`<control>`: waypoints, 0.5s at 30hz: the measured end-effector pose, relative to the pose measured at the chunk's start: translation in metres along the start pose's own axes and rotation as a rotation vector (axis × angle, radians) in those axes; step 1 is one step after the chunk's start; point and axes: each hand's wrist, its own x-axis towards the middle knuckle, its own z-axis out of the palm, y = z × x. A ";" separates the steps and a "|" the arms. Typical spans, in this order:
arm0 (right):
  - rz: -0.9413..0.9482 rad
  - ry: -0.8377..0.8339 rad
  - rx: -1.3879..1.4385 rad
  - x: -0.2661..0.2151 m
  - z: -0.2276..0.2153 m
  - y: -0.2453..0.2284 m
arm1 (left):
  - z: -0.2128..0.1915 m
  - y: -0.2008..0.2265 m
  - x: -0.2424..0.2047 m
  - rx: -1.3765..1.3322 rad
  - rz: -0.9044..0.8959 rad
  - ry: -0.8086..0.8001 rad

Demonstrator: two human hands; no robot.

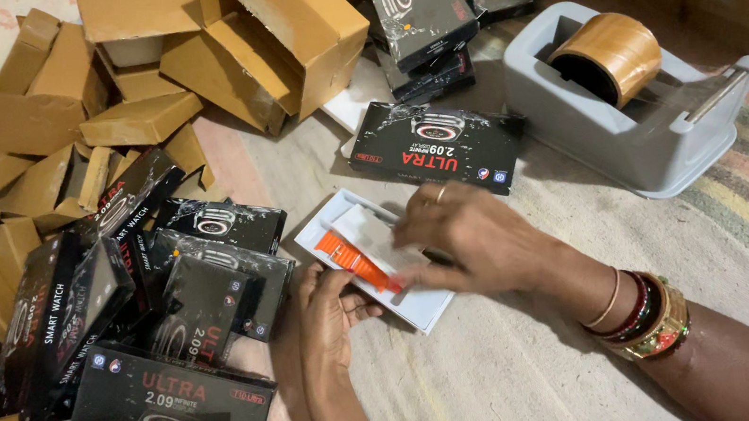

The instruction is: The person opens smartwatch boxes, removes the watch and accessories, places them into small cardboard shipping boxes, and seals the boxes with packing tape. The process is repeated for multiple units.

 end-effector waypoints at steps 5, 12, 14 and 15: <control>0.453 0.124 -0.257 -0.002 -0.008 0.025 | 0.000 0.001 0.001 0.032 -0.043 0.027; 0.612 -0.045 -0.252 -0.001 -0.027 0.059 | -0.002 -0.005 0.002 0.042 -0.031 -0.016; 0.731 -0.128 -0.260 0.004 -0.029 0.056 | -0.001 -0.005 0.003 0.036 -0.027 -0.017; 0.723 -0.116 -0.249 0.005 -0.030 0.052 | -0.001 -0.005 0.004 0.030 -0.030 -0.023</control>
